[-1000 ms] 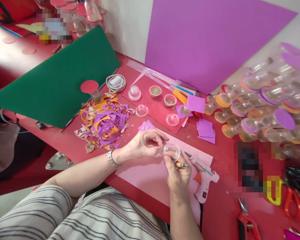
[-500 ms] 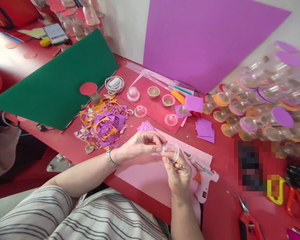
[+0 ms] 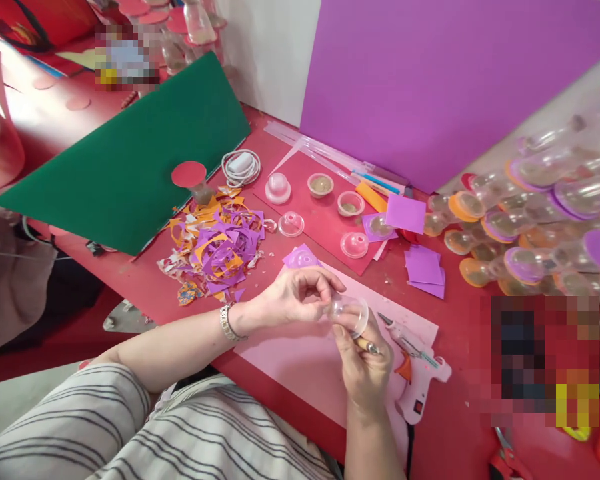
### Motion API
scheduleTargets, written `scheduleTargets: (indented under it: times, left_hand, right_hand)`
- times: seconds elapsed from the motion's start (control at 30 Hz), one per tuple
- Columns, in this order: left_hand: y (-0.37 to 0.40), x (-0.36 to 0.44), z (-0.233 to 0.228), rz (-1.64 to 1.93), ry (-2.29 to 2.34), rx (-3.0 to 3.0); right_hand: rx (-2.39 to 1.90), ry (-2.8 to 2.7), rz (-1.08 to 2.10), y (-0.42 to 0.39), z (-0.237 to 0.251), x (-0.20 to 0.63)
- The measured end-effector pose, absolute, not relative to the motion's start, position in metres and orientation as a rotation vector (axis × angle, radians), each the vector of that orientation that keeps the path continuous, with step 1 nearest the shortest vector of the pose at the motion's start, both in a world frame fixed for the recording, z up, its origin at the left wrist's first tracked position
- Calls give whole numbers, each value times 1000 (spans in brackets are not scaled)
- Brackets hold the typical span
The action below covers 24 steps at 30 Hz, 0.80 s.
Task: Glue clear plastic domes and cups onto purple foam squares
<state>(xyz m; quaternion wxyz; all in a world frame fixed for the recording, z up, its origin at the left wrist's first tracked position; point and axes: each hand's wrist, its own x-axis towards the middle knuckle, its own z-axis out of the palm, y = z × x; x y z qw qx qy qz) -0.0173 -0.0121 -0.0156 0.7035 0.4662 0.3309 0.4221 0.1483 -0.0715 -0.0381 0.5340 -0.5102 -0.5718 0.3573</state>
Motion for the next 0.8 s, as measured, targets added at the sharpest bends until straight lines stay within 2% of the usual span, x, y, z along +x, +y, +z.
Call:
scheduleTargets:
  times: [0.43, 0.63, 0.8]
  left_hand:
    - [-14, -21, -16, 1129, 878, 1593]
    - [-17, -21, -15, 1138, 932, 1958]
    - [-18, -21, -15, 1076, 982, 1978]
  right_hand:
    - [-1197, -1033, 1065, -70, -35, 140]
    - [-1211, -956, 1037, -72, -36, 138]
    - [-1232, -1031, 995, -74, -38, 139]
